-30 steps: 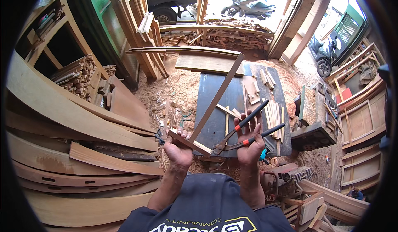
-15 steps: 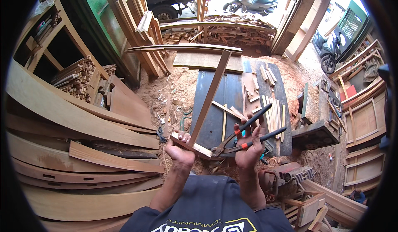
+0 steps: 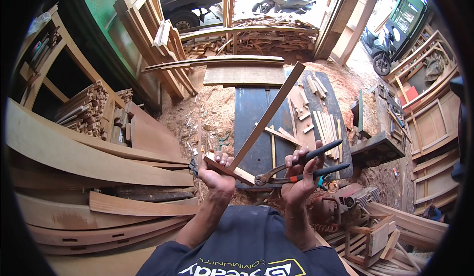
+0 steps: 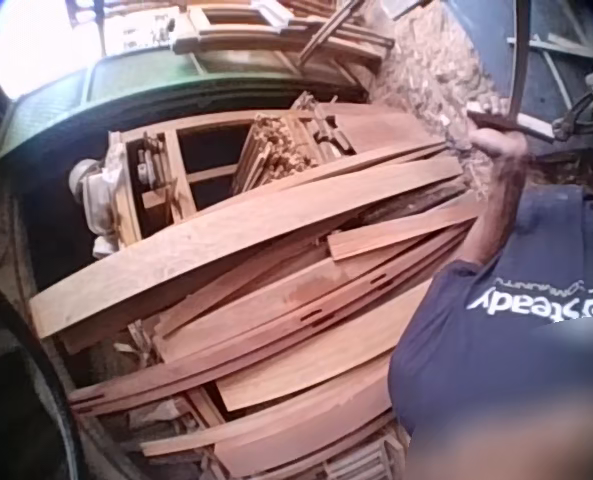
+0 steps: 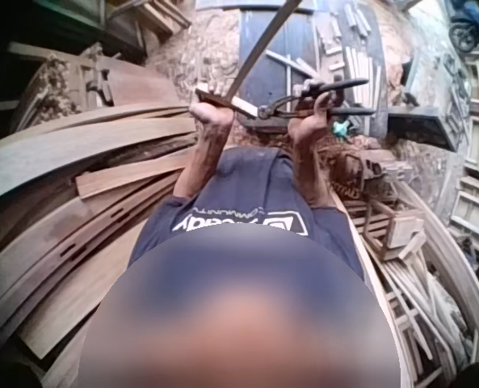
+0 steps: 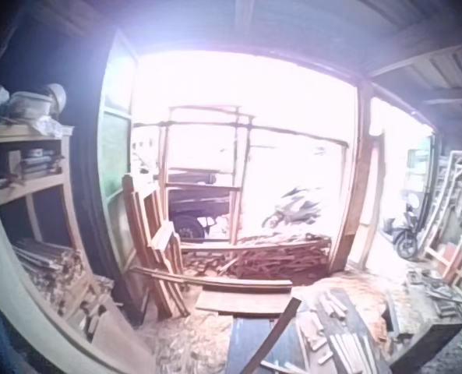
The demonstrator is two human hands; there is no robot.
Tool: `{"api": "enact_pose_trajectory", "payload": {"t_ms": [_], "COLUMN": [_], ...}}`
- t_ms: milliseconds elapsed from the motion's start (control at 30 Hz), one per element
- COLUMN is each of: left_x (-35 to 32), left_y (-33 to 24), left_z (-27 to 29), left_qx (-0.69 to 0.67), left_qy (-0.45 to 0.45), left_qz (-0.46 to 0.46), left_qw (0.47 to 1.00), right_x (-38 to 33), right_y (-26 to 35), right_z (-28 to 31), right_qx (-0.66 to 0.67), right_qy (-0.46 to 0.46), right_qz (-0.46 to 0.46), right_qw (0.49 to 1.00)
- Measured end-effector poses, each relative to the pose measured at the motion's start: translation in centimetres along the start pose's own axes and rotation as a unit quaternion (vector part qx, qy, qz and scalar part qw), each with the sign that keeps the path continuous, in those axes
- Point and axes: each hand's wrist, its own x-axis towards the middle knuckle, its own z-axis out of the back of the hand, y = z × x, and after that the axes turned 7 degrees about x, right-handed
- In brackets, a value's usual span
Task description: The person assembles small wooden frames by aligning thin wooden slats and fastening them with a pneumatic nail gun. They repeatedly pick up slats, position them into rectangular frames, and drive nails to secure the joints. The person also uses pliers to adjust or remove pieces and places completed frames onto a stack.
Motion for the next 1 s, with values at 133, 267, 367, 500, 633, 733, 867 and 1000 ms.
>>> {"api": "enact_pose_trajectory", "payload": {"t_ms": [133, 267, 367, 500, 633, 733, 867, 1000], "left_x": [0.7, 1.0, 0.3, 1.0, 2.0, 2.6, 3.6, 4.4], "left_y": [-1.1, -1.5, -1.3, -2.0, -2.8, -3.4, -3.8, -4.2], "left_z": [-0.6, -1.1, -0.4, 0.7, 0.8, 0.5, 0.5, 0.8], "left_qx": [0.056, 0.124, 0.208, 0.238, 0.299, 0.254, 0.257, 0.263], "left_qy": [0.012, 0.023, 0.051, 0.094, 0.226, 0.207, 0.248, 0.270], "left_qz": [0.005, -0.048, -0.033, -0.033, -0.047, 0.061, 0.084, 0.106], "left_qw": [0.998, 0.991, 0.976, 0.966, 0.926, 0.943, 0.930, 0.920], "right_x": [-0.4, -1.2, -2.0, -2.8, -2.2, -1.7, -1.5, -0.7], "right_y": [-1.4, -2.9, -4.2, -5.7, -6.1, -6.4, -7.0, -8.3], "right_z": [-1.0, -2.6, -3.7, -4.5, -4.3, -4.2, -4.1, -3.5], "right_qx": [0.016, 0.012, 0.010, -0.016, -0.075, -0.034, -0.076, 0.020], "right_qy": [0.034, 0.041, 0.072, 0.087, 0.000, -0.070, -0.079, -0.111], "right_qz": [-0.004, 0.009, 0.014, 0.002, -0.044, -0.061, -0.086, -0.129], "right_qw": [0.999, 0.999, 0.997, 0.996, 0.996, 0.995, 0.990, 0.985]}}
